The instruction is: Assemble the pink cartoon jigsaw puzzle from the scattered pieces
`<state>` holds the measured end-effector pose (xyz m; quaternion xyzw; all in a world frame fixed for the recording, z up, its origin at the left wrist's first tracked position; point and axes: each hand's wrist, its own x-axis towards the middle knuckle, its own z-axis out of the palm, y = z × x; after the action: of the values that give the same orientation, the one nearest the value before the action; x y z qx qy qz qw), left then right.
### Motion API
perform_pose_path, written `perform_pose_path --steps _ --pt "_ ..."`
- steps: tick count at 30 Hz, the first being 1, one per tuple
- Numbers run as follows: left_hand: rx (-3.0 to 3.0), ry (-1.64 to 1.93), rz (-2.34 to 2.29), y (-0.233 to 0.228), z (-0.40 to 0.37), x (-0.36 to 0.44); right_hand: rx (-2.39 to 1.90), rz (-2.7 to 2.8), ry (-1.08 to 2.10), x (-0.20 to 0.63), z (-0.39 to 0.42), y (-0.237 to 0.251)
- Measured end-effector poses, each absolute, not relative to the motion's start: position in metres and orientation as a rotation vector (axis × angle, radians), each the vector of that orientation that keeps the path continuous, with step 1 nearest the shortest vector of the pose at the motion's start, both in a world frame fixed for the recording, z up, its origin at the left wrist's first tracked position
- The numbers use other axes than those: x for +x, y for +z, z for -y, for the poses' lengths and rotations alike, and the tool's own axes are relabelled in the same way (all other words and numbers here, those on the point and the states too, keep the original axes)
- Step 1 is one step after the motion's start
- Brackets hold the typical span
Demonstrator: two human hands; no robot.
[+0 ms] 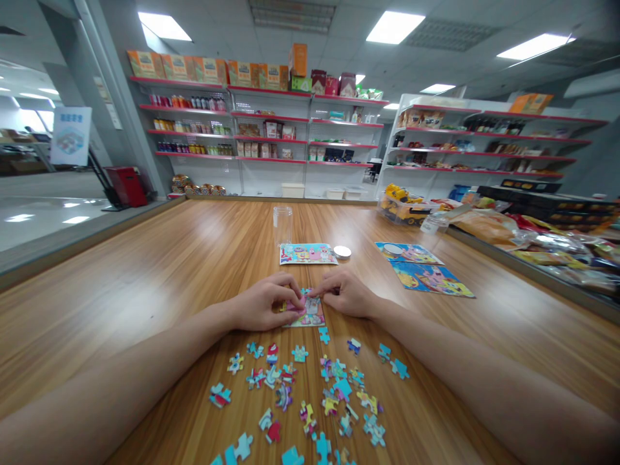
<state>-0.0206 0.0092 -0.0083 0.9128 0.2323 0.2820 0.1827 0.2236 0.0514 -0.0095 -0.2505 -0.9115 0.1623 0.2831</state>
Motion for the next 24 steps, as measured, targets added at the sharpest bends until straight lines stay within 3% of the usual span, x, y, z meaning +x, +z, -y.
perform_pose_path --steps 24 --pt "2.584 0.794 -0.641 -0.0066 -0.0084 -0.0202 -0.643 2.414 0.412 0.2225 -0.0525 -0.009"
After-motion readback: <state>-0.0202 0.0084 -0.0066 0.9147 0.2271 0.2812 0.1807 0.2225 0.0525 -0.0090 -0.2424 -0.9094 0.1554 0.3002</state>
